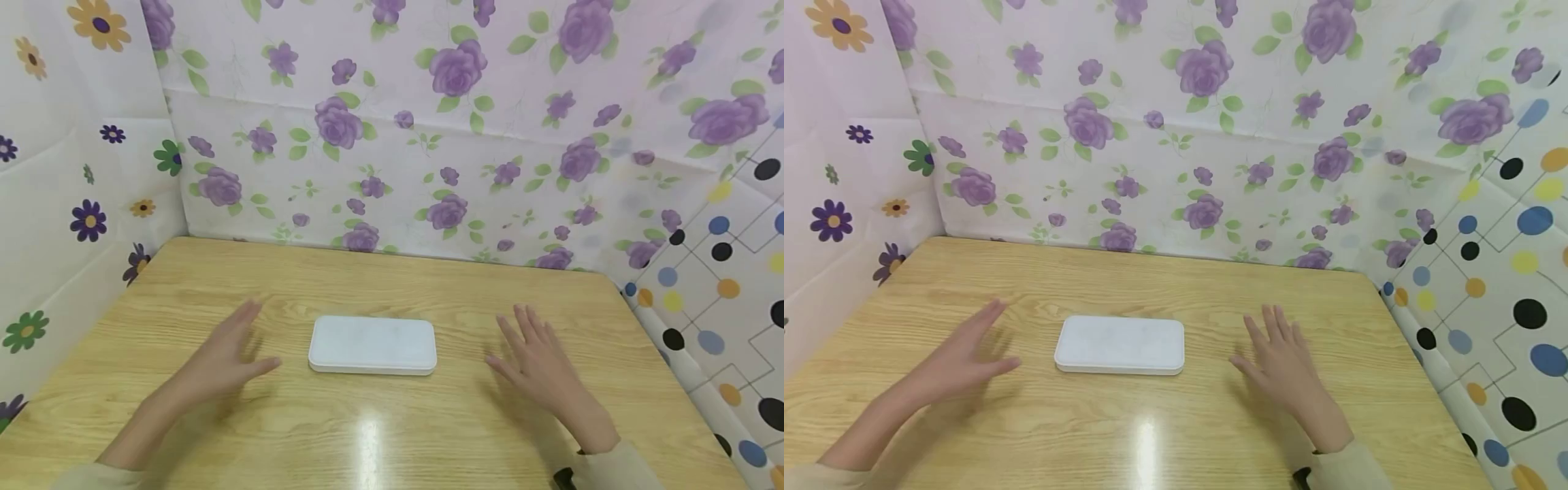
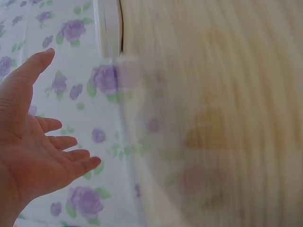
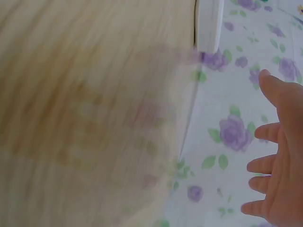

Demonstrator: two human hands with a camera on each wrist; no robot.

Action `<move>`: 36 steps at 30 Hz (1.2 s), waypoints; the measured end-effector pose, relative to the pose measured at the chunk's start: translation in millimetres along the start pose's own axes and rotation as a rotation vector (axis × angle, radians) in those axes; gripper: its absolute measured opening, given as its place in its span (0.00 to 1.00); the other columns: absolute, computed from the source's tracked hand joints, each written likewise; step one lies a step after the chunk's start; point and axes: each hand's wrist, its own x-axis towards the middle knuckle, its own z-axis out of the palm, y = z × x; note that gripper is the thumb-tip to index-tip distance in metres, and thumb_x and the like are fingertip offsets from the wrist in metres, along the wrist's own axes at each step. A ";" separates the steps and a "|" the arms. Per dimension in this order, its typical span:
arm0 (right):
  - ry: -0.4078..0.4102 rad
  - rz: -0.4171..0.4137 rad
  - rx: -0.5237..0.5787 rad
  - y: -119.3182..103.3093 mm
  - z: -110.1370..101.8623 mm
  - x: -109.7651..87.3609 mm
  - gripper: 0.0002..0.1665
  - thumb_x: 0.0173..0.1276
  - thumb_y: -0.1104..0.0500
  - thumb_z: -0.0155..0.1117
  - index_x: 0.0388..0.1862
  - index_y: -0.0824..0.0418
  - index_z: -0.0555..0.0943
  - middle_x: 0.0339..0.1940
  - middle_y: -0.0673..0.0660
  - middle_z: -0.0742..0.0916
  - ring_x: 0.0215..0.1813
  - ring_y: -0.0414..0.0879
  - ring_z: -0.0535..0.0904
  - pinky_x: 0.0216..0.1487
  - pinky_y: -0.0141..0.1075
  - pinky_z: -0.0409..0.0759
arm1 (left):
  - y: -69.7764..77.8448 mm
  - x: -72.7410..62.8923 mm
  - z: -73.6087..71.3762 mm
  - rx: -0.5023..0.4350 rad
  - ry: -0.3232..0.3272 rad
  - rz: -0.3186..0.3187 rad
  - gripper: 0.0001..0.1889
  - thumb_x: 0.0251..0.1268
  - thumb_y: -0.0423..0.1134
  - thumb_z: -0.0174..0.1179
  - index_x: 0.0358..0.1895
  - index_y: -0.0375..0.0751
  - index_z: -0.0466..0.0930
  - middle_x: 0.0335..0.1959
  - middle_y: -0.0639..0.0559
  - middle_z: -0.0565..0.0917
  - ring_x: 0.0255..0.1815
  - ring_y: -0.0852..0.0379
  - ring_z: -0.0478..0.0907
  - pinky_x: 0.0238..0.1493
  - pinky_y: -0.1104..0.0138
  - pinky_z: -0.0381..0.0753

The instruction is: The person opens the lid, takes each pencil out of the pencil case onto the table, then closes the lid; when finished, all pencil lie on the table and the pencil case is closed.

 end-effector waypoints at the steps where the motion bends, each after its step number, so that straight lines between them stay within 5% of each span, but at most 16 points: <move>1: 0.001 -0.018 0.010 -4.1 -0.3 4.1 0.43 0.70 0.40 0.57 0.73 0.67 0.62 0.73 0.74 0.60 0.73 0.69 0.51 0.65 0.65 0.53 | 1.9 1.9 5.0 -0.066 -0.018 0.006 0.54 0.57 0.57 0.67 0.74 0.27 0.46 0.73 0.27 0.48 0.70 0.26 0.46 0.62 0.32 0.49; 6: -0.028 -0.124 0.055 -37.0 -1.6 27.9 0.40 0.68 0.46 0.64 0.71 0.66 0.66 0.68 0.72 0.69 0.69 0.66 0.63 0.60 0.62 0.66 | 3.7 15.7 27.4 -0.232 -0.106 0.054 0.52 0.55 0.51 0.70 0.73 0.25 0.49 0.71 0.26 0.54 0.70 0.26 0.50 0.62 0.34 0.53; 13: -0.082 -0.367 -0.023 -82.9 8.4 60.2 0.37 0.67 0.46 0.64 0.68 0.64 0.70 0.67 0.68 0.72 0.66 0.62 0.69 0.59 0.56 0.71 | -0.9 43.9 52.4 -0.255 -0.223 0.058 0.61 0.47 0.52 0.75 0.73 0.23 0.43 0.72 0.26 0.52 0.72 0.26 0.42 0.63 0.34 0.48; 18: -0.106 -0.520 -0.156 -101.6 23.9 75.2 0.36 0.69 0.45 0.61 0.69 0.63 0.69 0.67 0.67 0.73 0.66 0.60 0.69 0.60 0.49 0.72 | -3.3 57.0 61.8 -0.238 -0.228 0.049 0.62 0.44 0.52 0.76 0.74 0.26 0.44 0.73 0.27 0.50 0.72 0.27 0.38 0.62 0.31 0.43; 23: -0.160 -0.545 -0.218 -115.0 37.3 81.5 0.35 0.72 0.43 0.58 0.72 0.58 0.67 0.68 0.67 0.70 0.68 0.62 0.67 0.59 0.50 0.73 | -3.1 60.9 63.6 -0.263 -0.236 0.018 0.58 0.44 0.48 0.76 0.74 0.31 0.49 0.71 0.27 0.50 0.71 0.29 0.40 0.58 0.29 0.51; 32: 0.089 -0.685 -0.512 -116.6 57.3 85.0 0.29 0.73 0.46 0.56 0.66 0.60 0.73 0.59 0.68 0.79 0.58 0.60 0.78 0.45 0.44 0.82 | -4.0 62.8 68.0 -0.274 -0.186 0.008 0.58 0.38 0.52 0.79 0.72 0.31 0.54 0.69 0.30 0.55 0.69 0.31 0.43 0.60 0.31 0.50; 36: 0.128 -0.753 -0.587 -114.1 58.7 87.4 0.28 0.75 0.48 0.51 0.66 0.62 0.73 0.57 0.69 0.80 0.56 0.59 0.79 0.43 0.43 0.83 | -3.9 60.8 66.5 -0.270 -0.189 -0.016 0.57 0.39 0.53 0.78 0.72 0.34 0.54 0.70 0.33 0.55 0.69 0.33 0.44 0.60 0.32 0.51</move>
